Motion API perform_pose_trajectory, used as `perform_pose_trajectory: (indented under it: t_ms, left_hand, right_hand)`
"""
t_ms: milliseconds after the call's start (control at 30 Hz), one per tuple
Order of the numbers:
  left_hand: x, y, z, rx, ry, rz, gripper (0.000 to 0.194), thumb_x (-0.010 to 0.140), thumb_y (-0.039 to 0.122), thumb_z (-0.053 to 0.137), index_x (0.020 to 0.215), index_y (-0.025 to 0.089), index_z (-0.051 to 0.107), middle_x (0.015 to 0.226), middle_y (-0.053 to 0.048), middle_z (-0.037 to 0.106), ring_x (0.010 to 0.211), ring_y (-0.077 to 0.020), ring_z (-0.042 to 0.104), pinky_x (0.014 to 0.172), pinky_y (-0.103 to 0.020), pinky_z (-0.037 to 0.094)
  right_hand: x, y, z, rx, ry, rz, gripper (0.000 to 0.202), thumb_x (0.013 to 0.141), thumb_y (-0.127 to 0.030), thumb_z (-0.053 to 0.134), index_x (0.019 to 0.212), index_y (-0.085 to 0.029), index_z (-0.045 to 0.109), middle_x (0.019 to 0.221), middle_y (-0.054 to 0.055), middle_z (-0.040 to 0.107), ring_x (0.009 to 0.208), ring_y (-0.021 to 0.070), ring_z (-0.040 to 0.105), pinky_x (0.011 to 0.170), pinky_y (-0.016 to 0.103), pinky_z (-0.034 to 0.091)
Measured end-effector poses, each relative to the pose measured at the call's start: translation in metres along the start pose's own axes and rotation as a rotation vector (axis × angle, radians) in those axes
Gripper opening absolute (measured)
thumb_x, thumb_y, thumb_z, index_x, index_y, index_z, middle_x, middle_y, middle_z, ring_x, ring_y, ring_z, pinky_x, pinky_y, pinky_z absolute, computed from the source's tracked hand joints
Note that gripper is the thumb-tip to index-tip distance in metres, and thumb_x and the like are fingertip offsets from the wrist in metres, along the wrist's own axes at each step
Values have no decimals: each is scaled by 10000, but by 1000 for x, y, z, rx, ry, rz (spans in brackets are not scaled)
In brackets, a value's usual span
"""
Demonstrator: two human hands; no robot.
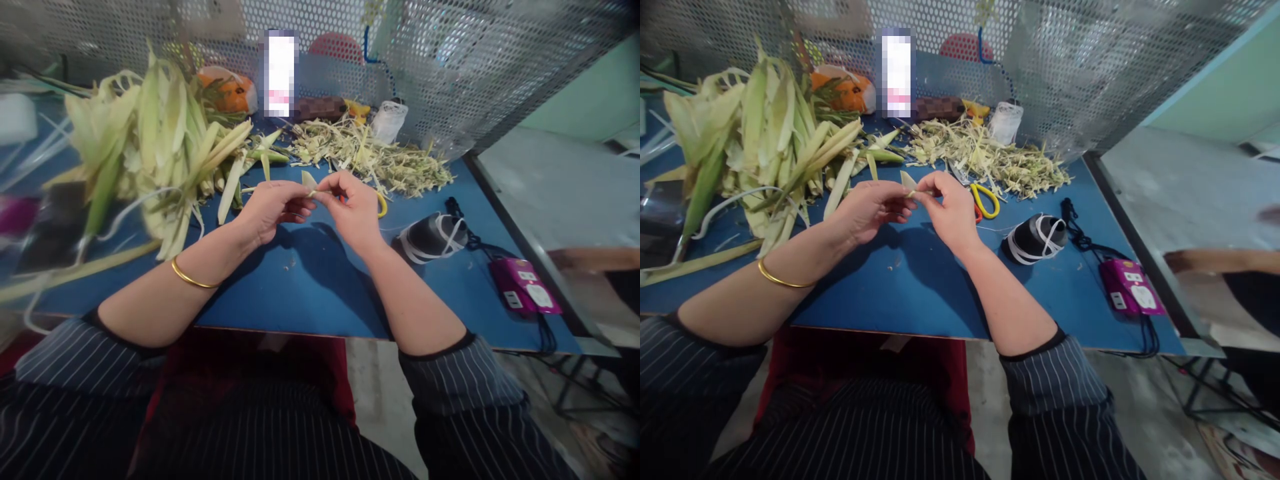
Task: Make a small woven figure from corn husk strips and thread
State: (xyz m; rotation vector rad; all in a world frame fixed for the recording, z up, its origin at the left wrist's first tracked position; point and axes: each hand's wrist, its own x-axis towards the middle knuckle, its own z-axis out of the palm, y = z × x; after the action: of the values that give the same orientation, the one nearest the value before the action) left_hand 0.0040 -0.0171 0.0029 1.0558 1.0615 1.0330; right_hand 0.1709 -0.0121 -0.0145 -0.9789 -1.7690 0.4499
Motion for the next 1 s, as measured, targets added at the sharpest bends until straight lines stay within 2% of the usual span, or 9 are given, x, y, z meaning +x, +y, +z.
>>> perform_pose_trajectory:
  t_ms: [133,333,533,700,833,900,1000]
  left_hand:
    - [-1,2,2,44,18,52,94,706,229,734,715,141,701,716,-54,724,589,-96,632,564,-206,523]
    - [0,-1,3,215,54,300,67,745,221,701,720,165,725,678,-19,712,566,-94,619,571,-206,532]
    - [5,-7,-1,354,38,412,106,774,242,676,801,188,763,724,-13,733,590,-119,646,596,-243,546]
    - [3,-6,-2,540,57,522,136,820,243,633,763,185,743,675,-10,711,591,-130,647,629,-264,529]
    - [-1,-3,0,552,63,487,229,864,309,616,684,186,687,623,-11,672,571,-123,622,634,-263,517]
    - [-3,-1,3,446,72,402,249,862,324,625,655,189,655,639,-13,670,564,-114,619,628,-257,518]
    - [-3,0,5,255,95,250,214,834,299,656,655,186,627,650,-18,669,538,-103,604,608,-256,525]
  right_hand:
    - [-1,1,1,-4,-10,25,96,820,-153,684,764,-198,620,758,-19,630,709,134,542,708,304,444]
    - [0,-3,1,50,-7,175,102,796,-146,672,768,-201,591,680,-41,595,636,125,523,640,288,419]
    - [0,-5,-2,108,-27,195,99,817,-149,632,765,-210,573,671,-36,611,646,135,562,651,299,443]
    - [0,-1,1,182,-36,231,108,862,-185,619,783,-218,554,662,-33,633,634,134,605,653,305,489]
    - [-1,5,4,225,-20,248,98,899,-223,615,875,-246,522,650,-45,622,629,151,637,659,328,525]
    - [-2,6,5,201,-5,209,100,915,-277,626,929,-259,529,697,-37,626,654,153,637,672,335,535]
    - [-3,5,4,120,35,118,168,892,-354,683,974,-270,562,870,-2,654,779,164,638,725,346,547]
